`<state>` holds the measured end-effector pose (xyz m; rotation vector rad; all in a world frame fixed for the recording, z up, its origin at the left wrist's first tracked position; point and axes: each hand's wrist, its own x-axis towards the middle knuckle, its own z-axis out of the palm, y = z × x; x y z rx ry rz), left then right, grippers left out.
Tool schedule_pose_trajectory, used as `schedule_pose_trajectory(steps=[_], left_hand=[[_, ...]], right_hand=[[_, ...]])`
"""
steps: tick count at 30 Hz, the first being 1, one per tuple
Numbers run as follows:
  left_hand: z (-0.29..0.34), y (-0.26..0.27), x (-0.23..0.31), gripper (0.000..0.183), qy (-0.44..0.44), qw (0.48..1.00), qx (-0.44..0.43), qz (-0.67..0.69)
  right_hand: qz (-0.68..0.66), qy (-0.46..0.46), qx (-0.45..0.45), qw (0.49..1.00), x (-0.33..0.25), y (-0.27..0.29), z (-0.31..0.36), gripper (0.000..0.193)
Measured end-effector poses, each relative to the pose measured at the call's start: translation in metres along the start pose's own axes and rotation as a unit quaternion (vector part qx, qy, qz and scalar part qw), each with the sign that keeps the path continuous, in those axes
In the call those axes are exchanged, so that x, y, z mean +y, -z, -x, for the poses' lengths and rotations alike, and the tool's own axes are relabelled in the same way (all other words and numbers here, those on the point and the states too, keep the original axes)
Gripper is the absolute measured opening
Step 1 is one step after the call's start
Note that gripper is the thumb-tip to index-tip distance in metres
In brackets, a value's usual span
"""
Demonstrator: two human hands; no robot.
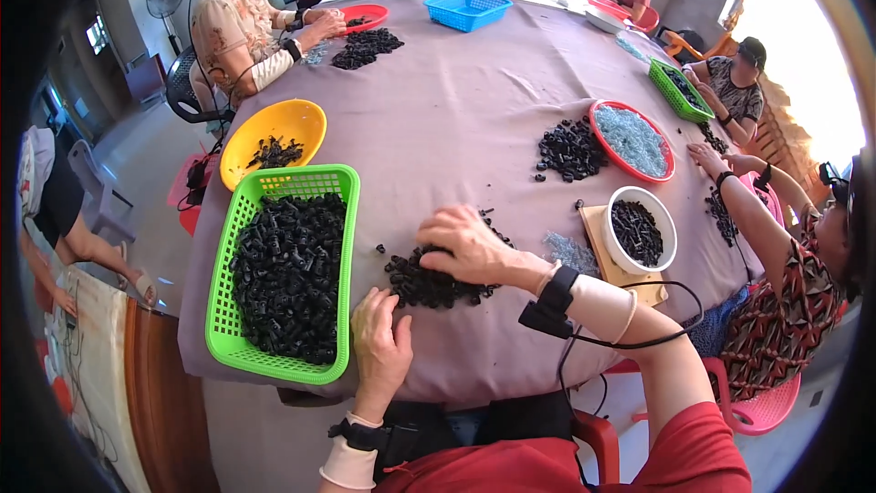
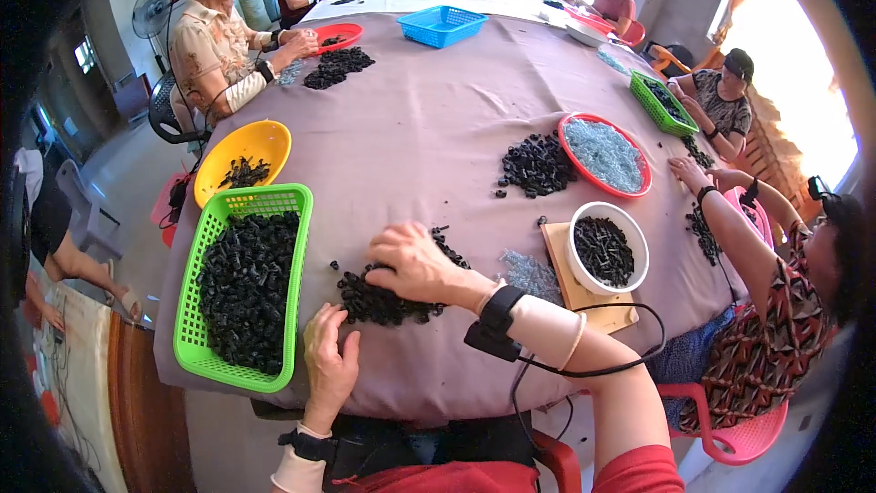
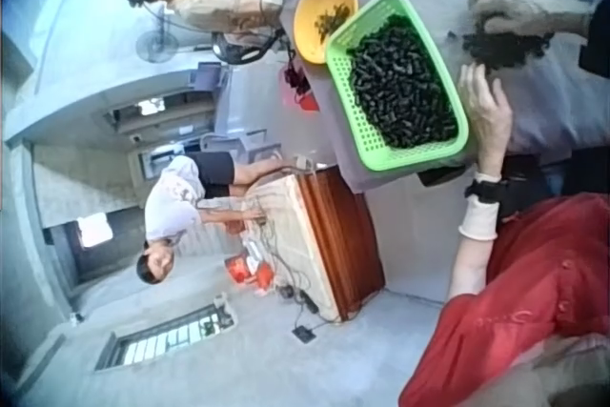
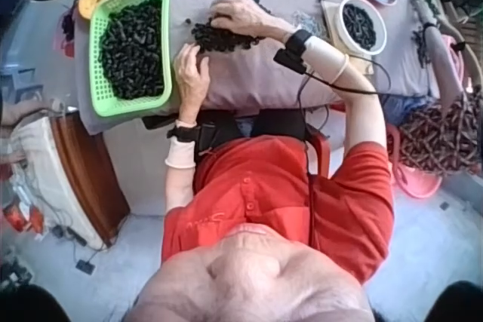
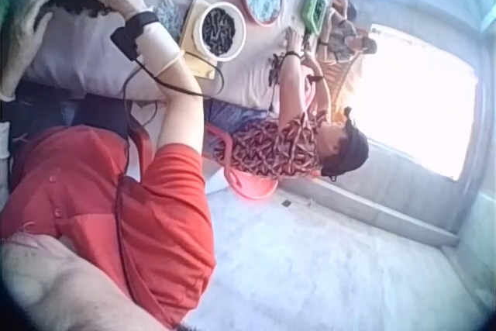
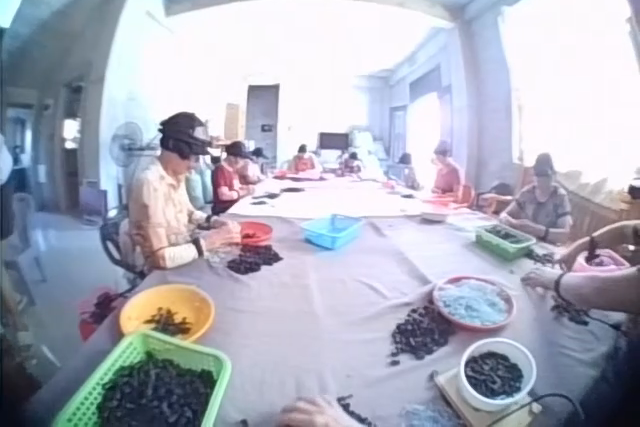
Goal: Sorting and assembling small black components at a communal work table in a manufacturing facility.
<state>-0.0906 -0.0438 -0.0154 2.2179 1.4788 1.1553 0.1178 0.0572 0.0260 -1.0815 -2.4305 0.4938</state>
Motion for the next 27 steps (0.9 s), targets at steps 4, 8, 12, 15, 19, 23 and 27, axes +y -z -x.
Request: schedule_pose_trajectory(steps=[4, 8, 12, 15, 19, 23, 27], left_hand=[[0.000, -0.001, 0.000, 0.032, -0.012, 1.000, 0.006, -0.003], [-0.002, -0.003, 0.000, 0.033, -0.010, 1.000, 0.005, 0.000], [0.003, -0.002, -0.003, 0.034, -0.005, 1.000, 0.003, -0.013], [0.003, -0.003, 0.000, 0.034, -0.006, 1.000, -0.001, -0.013], [0.002, -0.003, 0.000, 0.032, 0.000, 1.000, 0.004, -0.017], [0.001, -0.004, 0.001, 0.032, 0.003, 1.000, 0.001, -0.019], [0.000, -0.003, 0.002, 0.030, 0.006, 1.000, -0.001, -0.017]], right_hand=[[0.046, -0.128, 0.146, 0.980, 0.038, -0.004, 0.018, 0.041], [0.054, -0.119, 0.140, 0.981, 0.047, -0.009, 0.034, 0.045], [-0.108, -0.116, 0.094, 0.983, 0.022, -0.009, 0.032, 0.045], [0.013, -0.127, 0.162, 0.978, 0.055, 0.007, 0.039, 0.037], [0.231, -0.234, 0.270, 0.905, 0.103, 0.044, 0.053, 0.031], [0.254, -0.345, 0.229, 0.874, 0.124, 0.060, 0.055, 0.033], [0.223, -0.420, 0.212, 0.854, 0.130, 0.052, 0.051, 0.031]])
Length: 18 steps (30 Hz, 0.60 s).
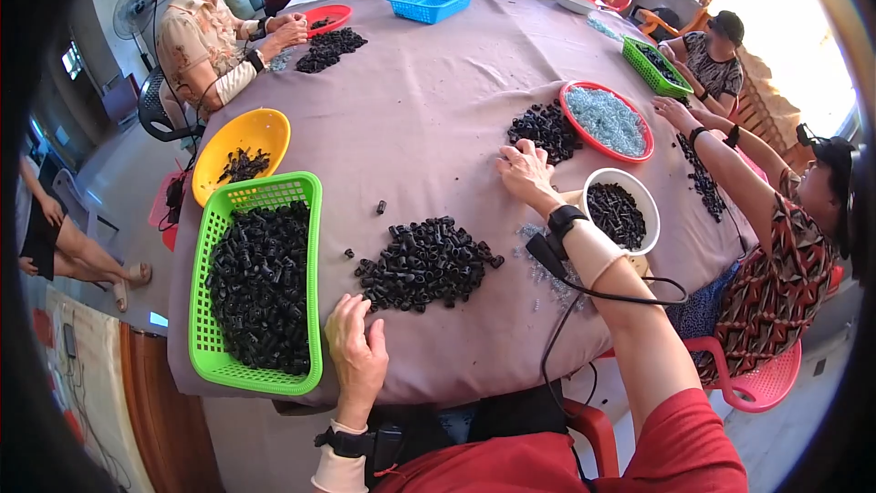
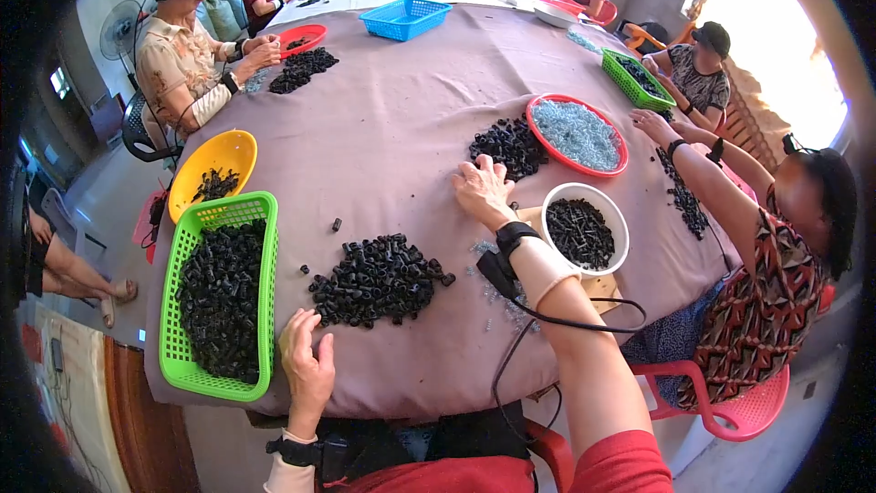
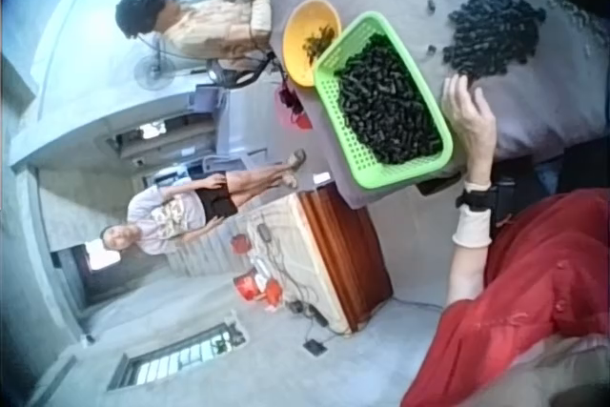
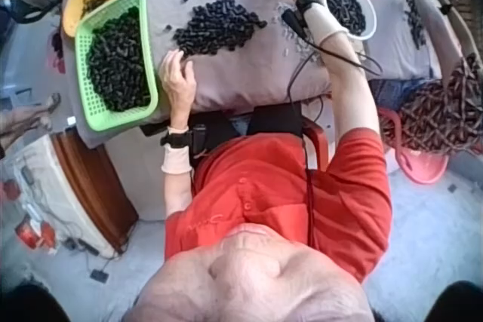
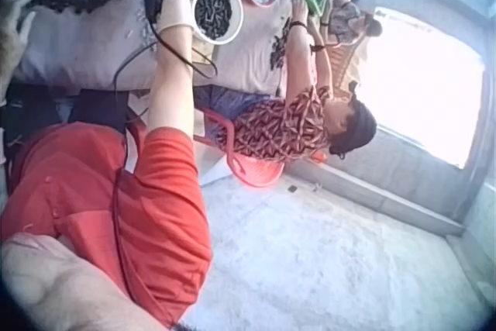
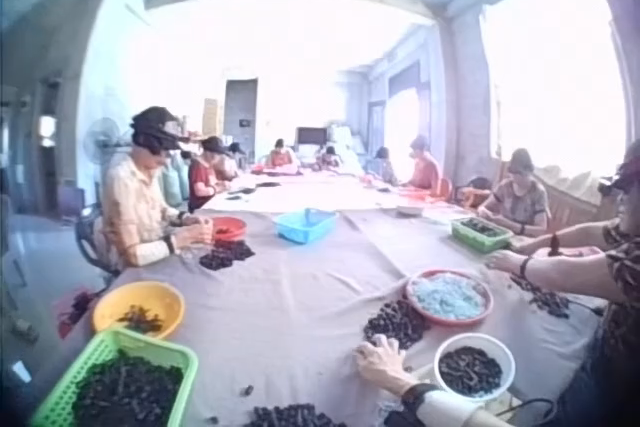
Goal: Sorting and assembling small black components at a communal work table in a manufacturing facility.
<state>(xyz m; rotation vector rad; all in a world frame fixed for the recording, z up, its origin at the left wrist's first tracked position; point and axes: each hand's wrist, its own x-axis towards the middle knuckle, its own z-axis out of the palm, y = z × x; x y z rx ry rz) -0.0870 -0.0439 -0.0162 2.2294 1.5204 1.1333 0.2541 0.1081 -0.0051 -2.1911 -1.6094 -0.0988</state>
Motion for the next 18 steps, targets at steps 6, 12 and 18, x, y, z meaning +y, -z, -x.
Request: schedule_pose_trajectory(steps=[6, 12, 18], left_hand=[[0.000, 0.001, 0.000, 0.029, -0.002, 1.000, 0.002, 0.002], [-0.001, 0.000, -0.001, 0.028, -0.004, 1.000, 0.001, 0.007], [0.001, 0.000, -0.002, 0.027, -0.007, 1.000, 0.007, 0.004]], right_hand=[[-0.020, 0.006, -0.016, 1.000, 0.007, -0.005, -0.008, 0.028], [-0.050, 0.010, 0.033, 0.998, 0.020, -0.026, -0.009, 0.034], [-0.088, 0.095, 0.022, 0.991, 0.008, -0.031, 0.012, 0.033]])
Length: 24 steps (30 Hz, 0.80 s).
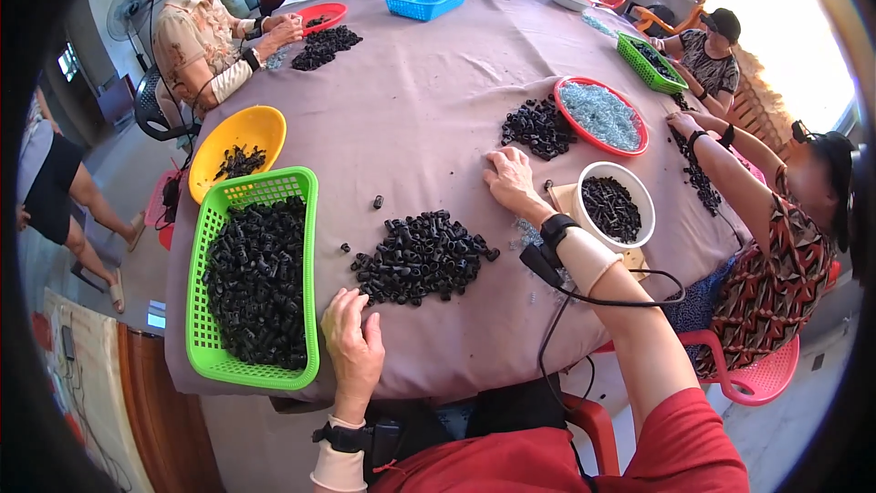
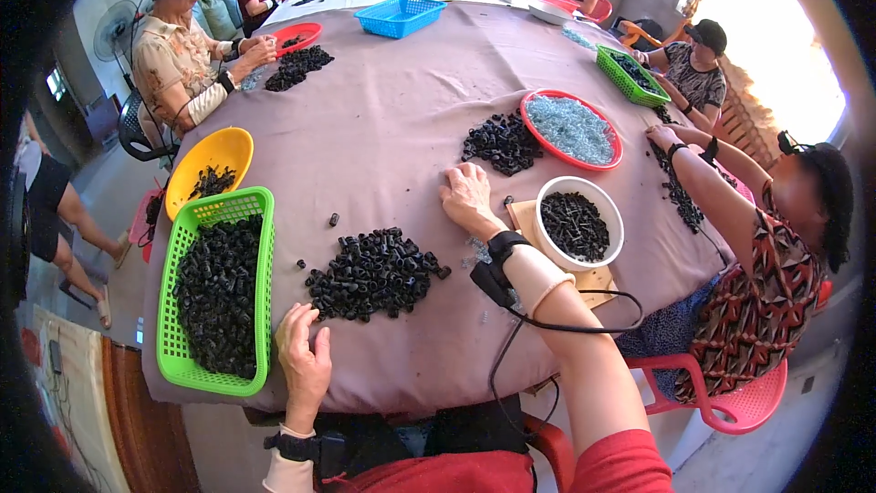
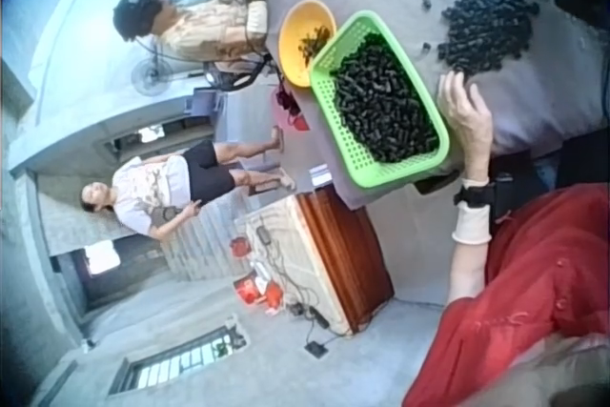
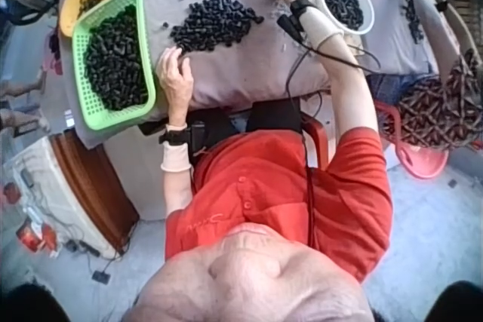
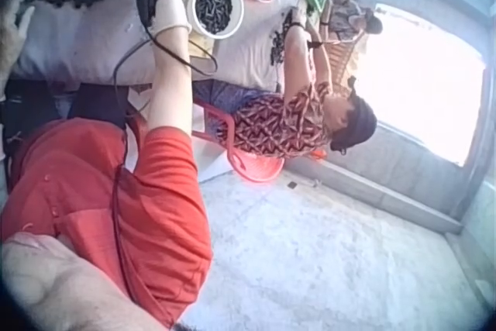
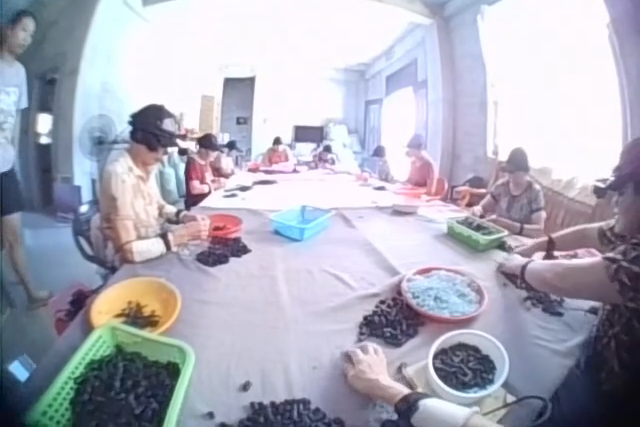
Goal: Sorting and assembling small black components at a communal work table in a manufacturing facility.
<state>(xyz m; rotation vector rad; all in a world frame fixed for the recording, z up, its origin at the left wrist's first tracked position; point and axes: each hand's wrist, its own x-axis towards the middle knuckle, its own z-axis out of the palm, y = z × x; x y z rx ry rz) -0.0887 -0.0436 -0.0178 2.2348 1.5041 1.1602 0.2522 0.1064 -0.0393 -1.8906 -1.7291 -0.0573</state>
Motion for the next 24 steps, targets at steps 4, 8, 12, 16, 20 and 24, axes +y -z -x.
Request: schedule_pose_trajectory(steps=[4, 8, 12, 16, 20, 24], left_hand=[[0.000, -0.002, 0.000, 0.028, -0.005, 1.000, 0.002, -0.002], [0.001, -0.001, -0.001, 0.027, -0.008, 1.000, 0.004, -0.004], [0.000, -0.001, 0.001, 0.027, -0.011, 1.000, 0.005, -0.007], [0.000, -0.001, 0.001, 0.027, -0.006, 1.000, 0.007, -0.005], [0.002, -0.001, -0.001, 0.027, -0.011, 1.000, 0.005, 0.000], [0.003, -0.002, -0.002, 0.027, -0.006, 1.000, 0.007, -0.003]], right_hand=[[-0.027, 0.007, -0.032, 0.999, -0.022, 0.003, 0.012, 0.032], [-0.085, 0.062, -0.091, 0.990, -0.047, 0.007, 0.026, 0.032], [-0.161, 0.086, -0.161, 0.970, -0.070, 0.013, 0.039, 0.035], [-0.292, 0.106, -0.211, 0.927, -0.092, 0.022, 0.050, 0.039], [-0.375, 0.058, -0.190, 0.905, -0.092, 0.050, 0.048, 0.034], [-0.194, -0.056, -0.142, 0.969, -0.054, 0.090, 0.038, 0.025]])
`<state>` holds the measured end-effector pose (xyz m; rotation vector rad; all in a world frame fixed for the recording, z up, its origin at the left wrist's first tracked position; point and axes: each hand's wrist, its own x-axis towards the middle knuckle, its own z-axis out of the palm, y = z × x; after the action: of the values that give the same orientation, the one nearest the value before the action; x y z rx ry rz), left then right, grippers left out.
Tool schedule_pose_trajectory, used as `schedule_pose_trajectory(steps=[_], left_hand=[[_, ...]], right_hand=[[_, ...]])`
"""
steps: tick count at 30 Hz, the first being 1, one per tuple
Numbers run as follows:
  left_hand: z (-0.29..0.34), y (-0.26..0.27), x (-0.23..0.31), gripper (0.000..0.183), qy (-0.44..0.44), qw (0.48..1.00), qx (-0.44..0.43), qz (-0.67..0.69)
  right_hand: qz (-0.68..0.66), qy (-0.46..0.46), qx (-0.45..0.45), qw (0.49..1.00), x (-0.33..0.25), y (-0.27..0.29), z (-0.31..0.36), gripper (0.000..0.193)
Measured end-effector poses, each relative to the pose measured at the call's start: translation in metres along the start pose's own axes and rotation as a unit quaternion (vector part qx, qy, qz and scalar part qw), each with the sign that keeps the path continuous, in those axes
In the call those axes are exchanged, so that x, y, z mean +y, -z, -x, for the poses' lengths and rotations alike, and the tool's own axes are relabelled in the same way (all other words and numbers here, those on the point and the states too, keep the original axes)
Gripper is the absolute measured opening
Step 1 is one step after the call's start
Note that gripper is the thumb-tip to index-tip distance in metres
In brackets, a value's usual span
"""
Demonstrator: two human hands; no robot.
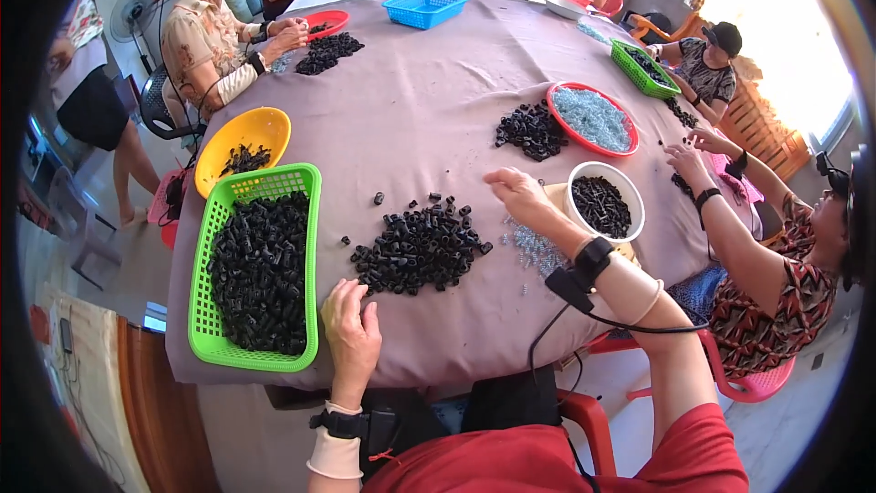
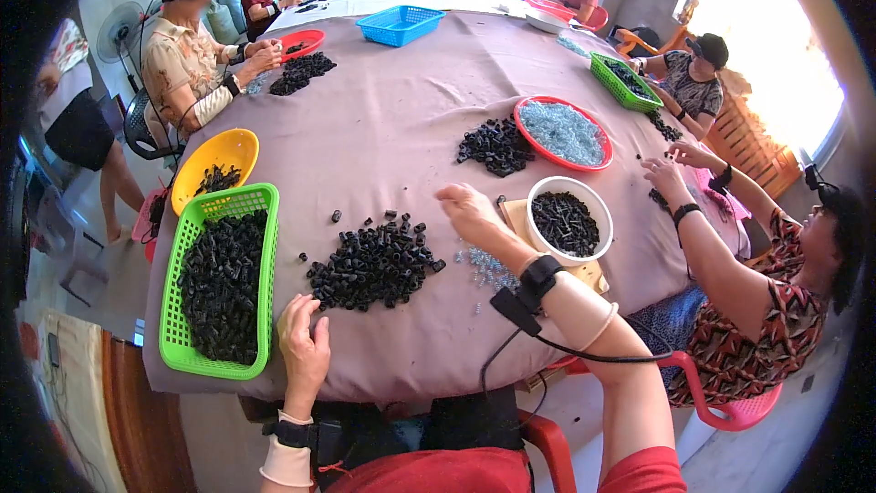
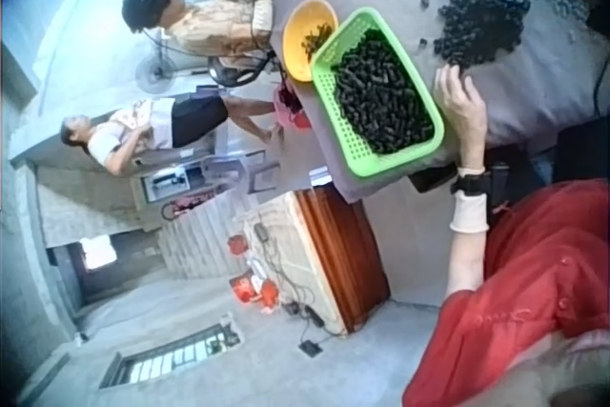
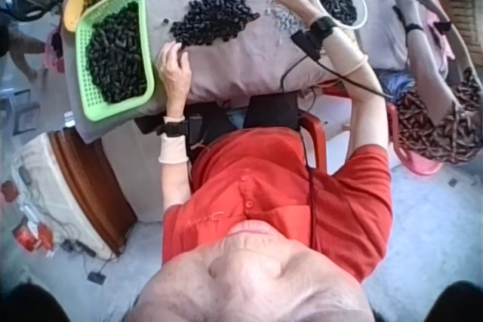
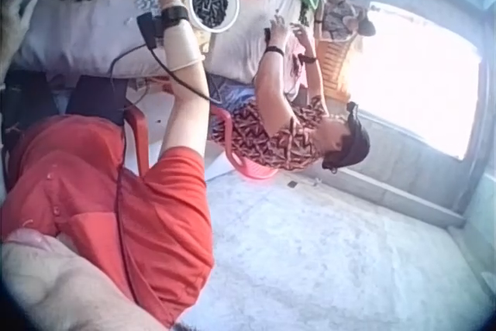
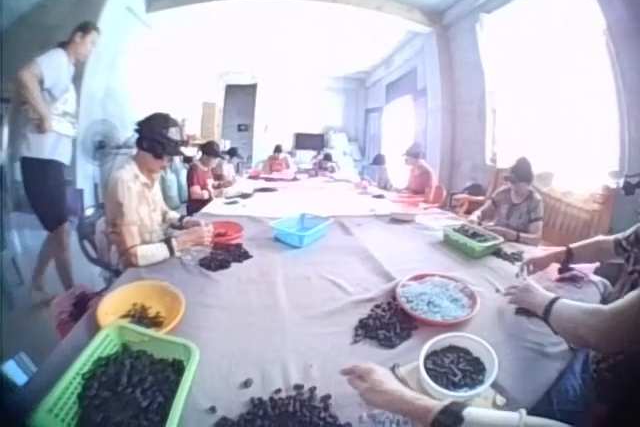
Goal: Sorting and assembling small black components at a communal work table in a manufacturing facility.
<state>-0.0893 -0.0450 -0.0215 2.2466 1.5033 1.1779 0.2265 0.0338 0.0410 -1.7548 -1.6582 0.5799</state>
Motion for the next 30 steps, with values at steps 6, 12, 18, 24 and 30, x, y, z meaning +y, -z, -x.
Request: schedule_pose_trajectory(steps=[6, 12, 18, 24, 30], left_hand=[[0.000, 0.002, -0.001, 0.028, -0.002, 1.000, 0.000, -0.003], [-0.001, -0.001, 0.001, 0.028, -0.011, 1.000, 0.000, -0.007], [-0.001, 0.000, 0.001, 0.028, -0.009, 1.000, 0.002, -0.005], [-0.002, 0.000, 0.001, 0.027, -0.008, 1.000, 0.001, -0.002], [-0.001, 0.001, 0.000, 0.027, -0.012, 1.000, 0.000, -0.006]], right_hand=[[0.233, 0.070, 0.021, 0.970, 0.022, 0.025, 0.012, 0.018], [0.421, 0.033, 0.018, 0.906, 0.060, 0.047, -0.016, 0.014], [0.510, -0.015, -0.040, 0.859, 0.055, 0.033, -0.023, 0.020], [0.474, 0.053, 0.036, 0.878, 0.068, 0.027, -0.023, 0.012], [0.311, 0.158, -0.015, 0.937, 0.033, -0.012, -0.012, 0.011]])
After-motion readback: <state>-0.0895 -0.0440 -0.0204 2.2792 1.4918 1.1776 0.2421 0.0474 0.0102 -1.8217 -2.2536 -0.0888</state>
